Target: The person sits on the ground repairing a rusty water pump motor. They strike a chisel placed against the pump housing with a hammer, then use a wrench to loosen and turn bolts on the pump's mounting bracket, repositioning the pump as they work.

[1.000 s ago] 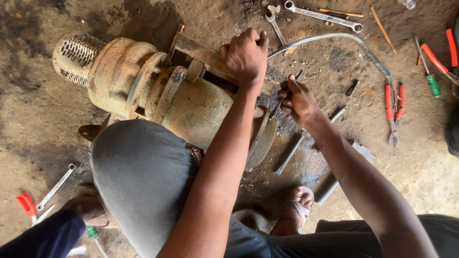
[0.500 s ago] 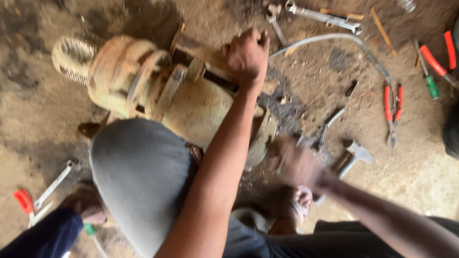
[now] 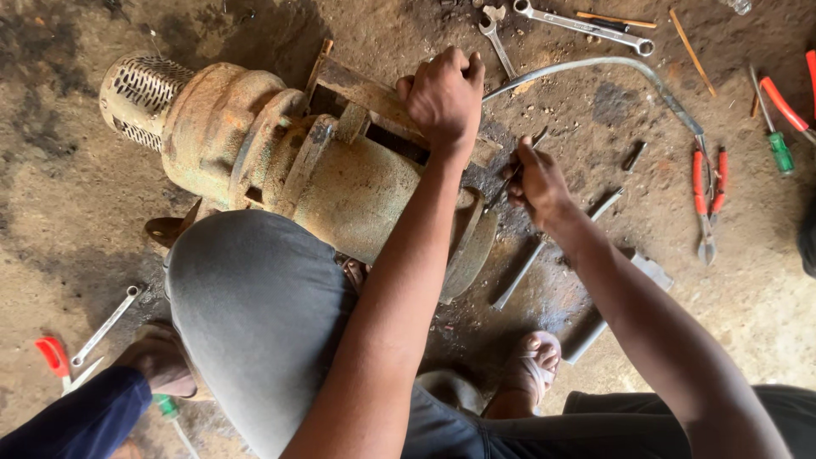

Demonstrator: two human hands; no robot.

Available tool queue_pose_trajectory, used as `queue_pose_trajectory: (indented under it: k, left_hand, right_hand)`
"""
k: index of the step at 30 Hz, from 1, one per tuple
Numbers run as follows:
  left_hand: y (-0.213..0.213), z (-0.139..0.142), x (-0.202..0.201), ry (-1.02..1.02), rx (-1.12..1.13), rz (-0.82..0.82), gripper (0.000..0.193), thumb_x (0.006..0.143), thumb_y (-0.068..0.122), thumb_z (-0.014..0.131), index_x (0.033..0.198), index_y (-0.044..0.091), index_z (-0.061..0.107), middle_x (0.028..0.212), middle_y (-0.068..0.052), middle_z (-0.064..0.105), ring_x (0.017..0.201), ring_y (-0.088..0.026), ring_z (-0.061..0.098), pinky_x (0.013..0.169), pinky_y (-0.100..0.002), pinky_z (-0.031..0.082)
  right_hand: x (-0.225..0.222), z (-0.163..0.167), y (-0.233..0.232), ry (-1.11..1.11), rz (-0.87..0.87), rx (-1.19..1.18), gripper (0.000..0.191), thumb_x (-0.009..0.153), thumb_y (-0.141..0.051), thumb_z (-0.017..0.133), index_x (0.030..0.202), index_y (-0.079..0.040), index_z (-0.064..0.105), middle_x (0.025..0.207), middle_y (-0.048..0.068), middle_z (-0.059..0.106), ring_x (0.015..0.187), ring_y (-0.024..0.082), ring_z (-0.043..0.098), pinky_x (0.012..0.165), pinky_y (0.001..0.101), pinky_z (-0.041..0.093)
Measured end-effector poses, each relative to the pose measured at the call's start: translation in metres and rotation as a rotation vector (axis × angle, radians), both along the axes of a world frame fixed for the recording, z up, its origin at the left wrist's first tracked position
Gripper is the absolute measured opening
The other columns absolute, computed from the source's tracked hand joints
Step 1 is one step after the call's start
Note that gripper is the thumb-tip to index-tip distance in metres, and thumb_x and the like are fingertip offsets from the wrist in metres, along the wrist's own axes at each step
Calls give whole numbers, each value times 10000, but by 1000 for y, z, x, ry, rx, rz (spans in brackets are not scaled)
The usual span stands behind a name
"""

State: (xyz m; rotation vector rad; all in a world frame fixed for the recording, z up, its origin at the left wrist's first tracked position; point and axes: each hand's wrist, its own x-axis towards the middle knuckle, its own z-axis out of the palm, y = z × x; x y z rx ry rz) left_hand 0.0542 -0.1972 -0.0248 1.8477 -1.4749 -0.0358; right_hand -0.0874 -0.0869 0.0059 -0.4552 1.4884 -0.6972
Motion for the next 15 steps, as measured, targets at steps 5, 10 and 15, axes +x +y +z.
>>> queue_pose_trajectory:
  k: [5,10,15]
  left_hand:
    - [-1,1,0,3,68,-18,277,891,367,784,753,173,643,646,28,650,564,-133,535,739,-356,394]
    - [1,3,0,9,63,-24,270,870,372,788,752,177,645,647,26,653,564,-132,536,760,-355,399]
    - [0,2,0,8,47,-11,286,884,361,790,729,182,630,621,35,642,570,-130,538,756,-355,395]
  right_hand:
    - [-3,-16,-1,-78,-43,123,444,1130,-423,379,823,-136,523,642,-5,528,449,93,342,372,266,305]
    - [-6,-22,-6,-104,-86,78,440,1141,-415,385,811,-144,493,642,-13,514,460,88,341,377,261,301]
    - [-2,-23,-10,-116,-30,83,442,1132,-419,372,836,-131,530,633,-19,501,457,89,342,380,261,305]
